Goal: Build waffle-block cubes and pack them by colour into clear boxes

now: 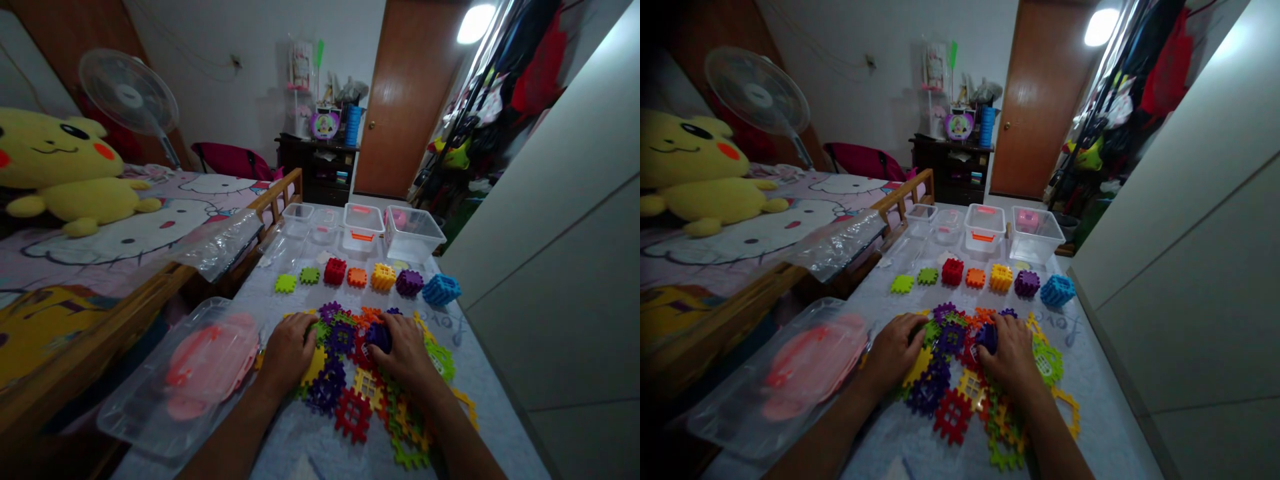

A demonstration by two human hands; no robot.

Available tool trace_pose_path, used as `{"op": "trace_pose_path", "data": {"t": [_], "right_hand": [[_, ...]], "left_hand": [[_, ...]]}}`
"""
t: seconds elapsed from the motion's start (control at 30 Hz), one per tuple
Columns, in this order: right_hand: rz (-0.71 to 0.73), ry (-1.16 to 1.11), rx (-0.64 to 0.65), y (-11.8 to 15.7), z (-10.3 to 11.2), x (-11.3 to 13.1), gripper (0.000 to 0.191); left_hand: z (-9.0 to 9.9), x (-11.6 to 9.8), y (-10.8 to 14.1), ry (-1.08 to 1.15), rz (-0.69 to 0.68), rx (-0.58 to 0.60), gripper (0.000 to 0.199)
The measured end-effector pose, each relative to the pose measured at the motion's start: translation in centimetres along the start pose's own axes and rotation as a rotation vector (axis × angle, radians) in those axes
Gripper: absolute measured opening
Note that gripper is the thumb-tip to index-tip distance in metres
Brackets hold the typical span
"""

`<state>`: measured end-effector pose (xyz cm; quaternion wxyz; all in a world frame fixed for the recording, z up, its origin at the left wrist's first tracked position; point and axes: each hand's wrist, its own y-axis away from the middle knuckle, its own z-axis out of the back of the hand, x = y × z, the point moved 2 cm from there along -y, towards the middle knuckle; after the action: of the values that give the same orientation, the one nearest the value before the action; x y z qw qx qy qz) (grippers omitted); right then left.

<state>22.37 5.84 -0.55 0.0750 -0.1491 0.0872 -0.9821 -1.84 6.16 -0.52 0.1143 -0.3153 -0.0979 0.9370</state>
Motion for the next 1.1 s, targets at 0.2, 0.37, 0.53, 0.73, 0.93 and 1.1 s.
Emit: {"op": "trace_pose_path", "data": {"t": [0.2, 0.37, 0.53, 0.73, 0.93, 1.1], "right_hand": [[-0.032, -0.062, -0.017, -0.2, -0.1, 0.5, 0.055], [-0.041, -0.109, -0.006, -0.2, -0.1, 0.7, 0.055], [-0.058, -0.154, -0.017, 0.0, 0.5, 1.0, 0.051], [-0.049, -0.293, -0.036, 0.1, 2.3, 0.8, 0.046], [-0.042, -0.295, -0.037, 0.0, 2.4, -1.2, 0.048], [-0.034, -0.184, -0.087, -0.6, 4.0, -3.7, 0.056]], "left_hand": [[-0.1, 0.2, 0.1, 0.003, -0.009, 0.002, 0.020], [-0.1, 0.2, -0.1, 0.003, -0.013, 0.006, 0.020], [0.1, 0.0, -0.1, 0.000, -0.007, 0.023, 0.021], [-0.1, 0.2, -0.1, 0.010, -0.003, 0.036, 0.023], [-0.1, 0.3, 0.0, 0.011, -0.001, 0.028, 0.022], [-0.1, 0.2, 0.1, 0.010, -0.012, 0.019, 0.022]]}}
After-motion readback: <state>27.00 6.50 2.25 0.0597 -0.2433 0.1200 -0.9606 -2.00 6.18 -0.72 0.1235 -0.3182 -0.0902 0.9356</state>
